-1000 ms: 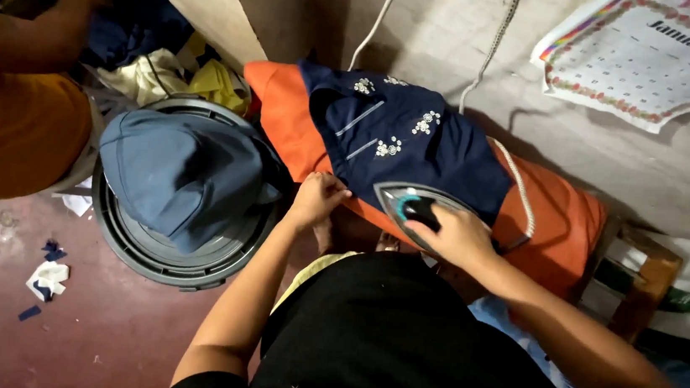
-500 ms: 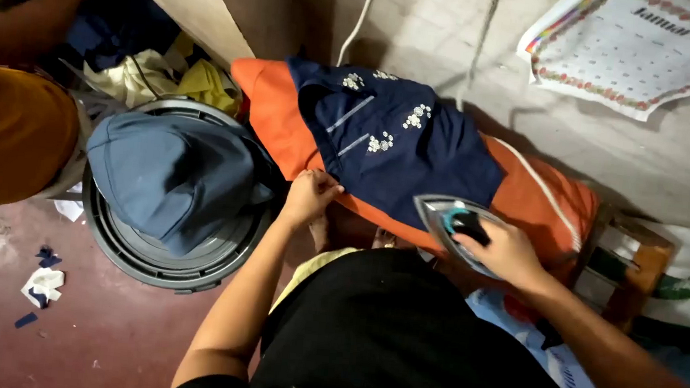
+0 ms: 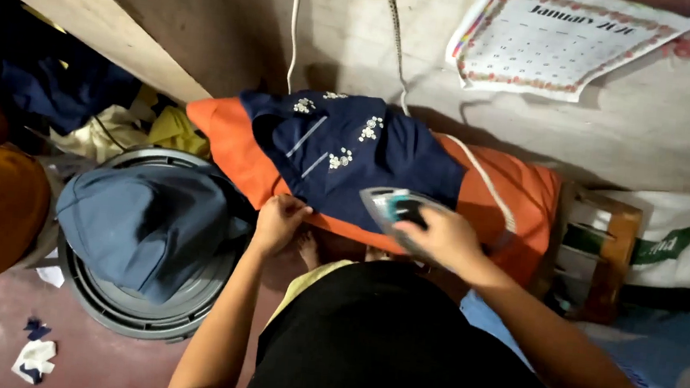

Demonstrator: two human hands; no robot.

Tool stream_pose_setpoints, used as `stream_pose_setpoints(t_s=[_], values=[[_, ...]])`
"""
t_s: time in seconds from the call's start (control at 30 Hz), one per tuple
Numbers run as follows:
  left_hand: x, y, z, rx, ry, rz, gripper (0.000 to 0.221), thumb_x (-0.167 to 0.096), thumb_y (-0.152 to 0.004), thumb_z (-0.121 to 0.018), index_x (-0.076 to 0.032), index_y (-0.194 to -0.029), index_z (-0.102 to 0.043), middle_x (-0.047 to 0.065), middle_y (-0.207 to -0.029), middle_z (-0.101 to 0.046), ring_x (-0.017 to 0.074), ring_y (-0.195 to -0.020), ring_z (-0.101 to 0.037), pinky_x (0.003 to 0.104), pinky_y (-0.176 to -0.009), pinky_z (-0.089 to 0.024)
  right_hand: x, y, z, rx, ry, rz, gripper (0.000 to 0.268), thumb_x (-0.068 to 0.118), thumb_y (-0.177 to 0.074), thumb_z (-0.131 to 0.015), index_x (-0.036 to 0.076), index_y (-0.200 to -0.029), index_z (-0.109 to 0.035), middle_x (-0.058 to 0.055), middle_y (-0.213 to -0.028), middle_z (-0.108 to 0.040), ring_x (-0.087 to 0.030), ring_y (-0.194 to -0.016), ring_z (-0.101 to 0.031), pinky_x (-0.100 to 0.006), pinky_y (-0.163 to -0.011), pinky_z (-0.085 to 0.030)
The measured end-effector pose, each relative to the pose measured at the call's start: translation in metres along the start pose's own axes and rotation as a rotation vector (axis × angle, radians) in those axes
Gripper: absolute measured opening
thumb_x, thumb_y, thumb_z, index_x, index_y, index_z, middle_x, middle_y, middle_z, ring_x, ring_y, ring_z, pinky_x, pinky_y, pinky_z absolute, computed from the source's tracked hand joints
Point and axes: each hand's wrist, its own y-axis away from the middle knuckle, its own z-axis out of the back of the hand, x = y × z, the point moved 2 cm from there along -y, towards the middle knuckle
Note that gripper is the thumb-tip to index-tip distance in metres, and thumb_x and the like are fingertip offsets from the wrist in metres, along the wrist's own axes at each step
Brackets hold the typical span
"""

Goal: The person is ironing a blue garment with white floral patterns on an orange padded surface and then proceeds to fold it.

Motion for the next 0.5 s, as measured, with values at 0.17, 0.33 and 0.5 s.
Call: stream_pose_setpoints(t_s=[0.17, 0.33, 0.5], values=[[-0.002, -0.004, -0.001, -0.017, 0.035, -0.008, 0.026, -0.039, -0.087, -0.075, -0.017, -0.100, -0.081, 0.014, -0.092, -0.070, 0.0371, -0.096, -0.070, 0.045, -0.085, -0.057, -0.069, 0.006, -0.001, -0.060, -0.059, -0.287, 0.047, 0.063, -0.094, -0.065, 0.017, -0.091, -0.072, -0.012, -0.075, -0.074, -0.035, -0.082, -0.074, -0.045, -0.064, -0.058], [-0.003, -0.001, 0.004, -0.004, 0.024, -0.022, 0.029, -0.040, -0.088, -0.076, -0.014, -0.101, -0.080, 0.013, -0.093, -0.071, 0.0357, -0.097, -0.071, 0.043, -0.085, -0.058, -0.026, -0.039, -0.011, -0.079, -0.191, -0.341, 0.042, 0.062, -0.094, -0.066, 0.022, -0.106, -0.076, -0.008, -0.083, -0.076, -0.029, -0.089, -0.075, -0.042, -0.069, -0.060], [-0.003, -0.005, 0.003, 0.038, 0.019, 0.002, 0.030, -0.043, -0.090, -0.073, -0.016, -0.100, -0.081, 0.011, -0.091, -0.072, 0.0330, -0.096, -0.071, 0.043, -0.085, -0.057, -0.021, -0.047, -0.007, -0.123, -0.178, -0.399, 0.053, 0.065, -0.095, -0.060, 0.015, -0.106, -0.075, -0.014, -0.088, -0.076, -0.037, -0.094, -0.073, -0.049, -0.078, -0.060]])
